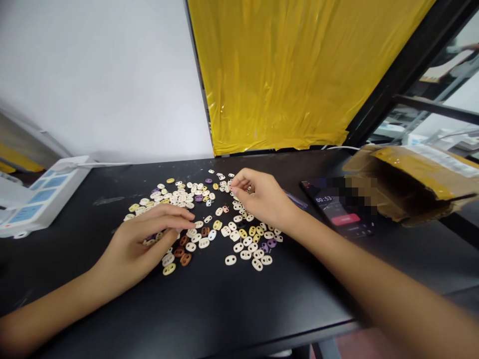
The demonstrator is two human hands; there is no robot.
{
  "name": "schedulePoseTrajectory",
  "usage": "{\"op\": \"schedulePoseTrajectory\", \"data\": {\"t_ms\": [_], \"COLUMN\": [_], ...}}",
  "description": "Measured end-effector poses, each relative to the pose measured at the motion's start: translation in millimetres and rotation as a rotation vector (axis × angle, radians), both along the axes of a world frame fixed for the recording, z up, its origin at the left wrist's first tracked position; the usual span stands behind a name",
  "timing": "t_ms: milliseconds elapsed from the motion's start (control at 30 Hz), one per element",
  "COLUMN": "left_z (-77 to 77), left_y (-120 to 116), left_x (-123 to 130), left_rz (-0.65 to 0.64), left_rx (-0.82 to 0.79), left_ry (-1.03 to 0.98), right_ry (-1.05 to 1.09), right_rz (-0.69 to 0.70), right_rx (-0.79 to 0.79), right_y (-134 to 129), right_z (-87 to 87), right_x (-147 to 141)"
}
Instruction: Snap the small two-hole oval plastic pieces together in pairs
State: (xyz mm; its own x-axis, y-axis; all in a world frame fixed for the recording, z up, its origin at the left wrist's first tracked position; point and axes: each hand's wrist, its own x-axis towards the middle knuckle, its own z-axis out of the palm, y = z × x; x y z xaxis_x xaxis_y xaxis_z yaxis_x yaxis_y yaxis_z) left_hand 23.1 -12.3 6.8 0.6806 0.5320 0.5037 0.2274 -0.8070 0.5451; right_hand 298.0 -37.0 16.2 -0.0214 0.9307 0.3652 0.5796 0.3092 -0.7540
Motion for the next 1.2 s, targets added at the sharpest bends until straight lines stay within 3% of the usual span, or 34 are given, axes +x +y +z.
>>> {"op": "schedulePoseTrajectory", "data": {"t_ms": [200,433,600,900,1200], "left_z": [-0.3,-9.0,-10.0,-12.4,-11.0], "left_y": [-0.6,-5.9,-5.5,1.9,-0.3], "left_x": [0.0,8.0,6.0,6.1,6.2], "left_rz": [0.047,-0.074,-0.079,-0.027,0.007], "left_rx": [0.111,0.167,0.199,0.265,0.228], "left_ry": [0.017,0.158,0.244,0.195,0.285], "right_ry": [-0.351,-0.684,-0.661,-0.685,-0.634], "right_rz": [0.056,0.198,0.16,0.165,0.15], "right_rx": [0.077,0.134,0.145,0.156,0.228], "right_y": [-2.1,-6.7,-4.5,-3.4,-2.1], "right_z": [-9.0,-21.2,-20.3,-20.6,-17.4], "right_x": [-0.9,-10.5,-9.2,-6.7,-7.2]}}
